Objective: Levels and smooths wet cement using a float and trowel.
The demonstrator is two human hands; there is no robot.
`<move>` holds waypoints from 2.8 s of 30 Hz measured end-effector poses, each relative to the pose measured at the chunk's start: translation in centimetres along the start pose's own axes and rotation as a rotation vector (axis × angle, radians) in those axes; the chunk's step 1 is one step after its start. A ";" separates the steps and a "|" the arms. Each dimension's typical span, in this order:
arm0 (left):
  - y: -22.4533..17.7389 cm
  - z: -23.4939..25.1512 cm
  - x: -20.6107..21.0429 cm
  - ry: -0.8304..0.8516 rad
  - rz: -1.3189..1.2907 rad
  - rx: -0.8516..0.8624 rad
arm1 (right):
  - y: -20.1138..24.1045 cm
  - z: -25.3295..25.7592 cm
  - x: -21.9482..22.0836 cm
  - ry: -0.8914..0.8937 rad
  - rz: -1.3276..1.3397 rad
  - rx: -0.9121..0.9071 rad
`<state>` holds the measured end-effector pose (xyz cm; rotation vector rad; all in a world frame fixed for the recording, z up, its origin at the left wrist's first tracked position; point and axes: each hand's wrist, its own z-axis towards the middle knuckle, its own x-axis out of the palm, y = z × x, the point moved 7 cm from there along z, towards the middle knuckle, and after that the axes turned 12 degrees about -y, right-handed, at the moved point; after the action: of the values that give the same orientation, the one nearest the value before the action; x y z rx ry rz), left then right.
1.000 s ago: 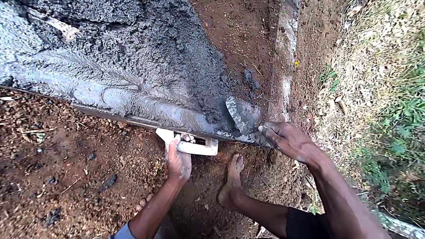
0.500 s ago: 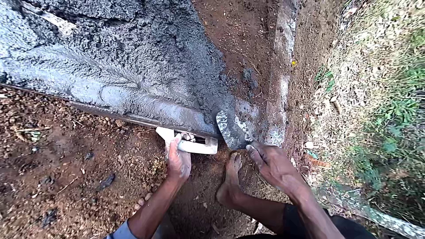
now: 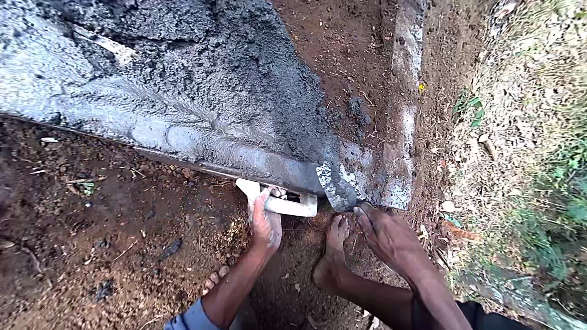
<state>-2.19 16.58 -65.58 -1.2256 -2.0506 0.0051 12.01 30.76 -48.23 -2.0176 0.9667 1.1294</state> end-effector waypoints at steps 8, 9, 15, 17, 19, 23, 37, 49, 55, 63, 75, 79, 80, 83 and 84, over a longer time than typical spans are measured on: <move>-0.4 0.1 -0.3 -0.028 0.004 0.023 | 6.6 1.5 -3.4 -0.275 0.206 -0.156; -0.3 0.1 -0.3 -0.022 0.009 0.023 | 8.2 1.8 -3.7 -0.238 0.169 -0.162; 0.2 0.2 0.0 -0.006 0.011 0.025 | 6.0 3.2 -1.6 -0.100 0.056 -0.071; 0.2 0.1 0.0 -0.036 0.027 0.015 | 3.8 3.2 -1.1 -0.072 0.059 -0.014; 0.3 0.0 0.0 -0.049 0.043 0.006 | 1.7 3.2 -0.5 -0.019 0.058 0.050; 0.0 -0.1 0.2 -0.055 0.062 0.001 | -2.1 2.7 0.5 0.004 0.220 0.132; 0.0 -0.3 -0.1 -0.083 0.034 -0.048 | 5.4 4.8 0.3 0.089 0.792 0.126; 0.1 -0.5 -0.2 -0.103 0.024 -0.071 | 15.3 12.5 -10.5 -0.305 0.294 -0.286; 0.0 -0.5 -0.3 -0.110 0.021 -0.070 | 23.5 15.9 -12.2 -0.470 0.027 -0.271; 0.4 -0.3 -0.4 -0.084 0.000 -0.049 | 25.9 14.2 -13.0 -0.536 -0.027 -0.498; 0.4 -0.6 -0.6 -0.085 -0.004 -0.073 | 27.1 13.4 -13.3 -0.545 0.035 -0.610; 0.6 -0.5 -0.9 -0.062 -0.018 -0.040 | 23.7 16.8 -10.1 -0.090 0.399 -0.556; 0.6 -0.5 -0.8 -0.065 -0.016 -0.036 | 24.5 16.9 -9.4 -0.045 0.357 -0.579; 0.7 -0.4 -1.0 -0.075 -0.005 -0.027 | 29.0 16.1 -9.6 -0.018 0.181 -0.654; 0.7 -0.4 -0.9 -0.072 -0.015 -0.018 | 30.6 15.9 -9.9 -0.017 0.156 -0.675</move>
<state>-1.18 16.12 -66.13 -1.2375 -2.1264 0.0243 -23.68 29.87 -51.47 -2.4680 0.8075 1.7282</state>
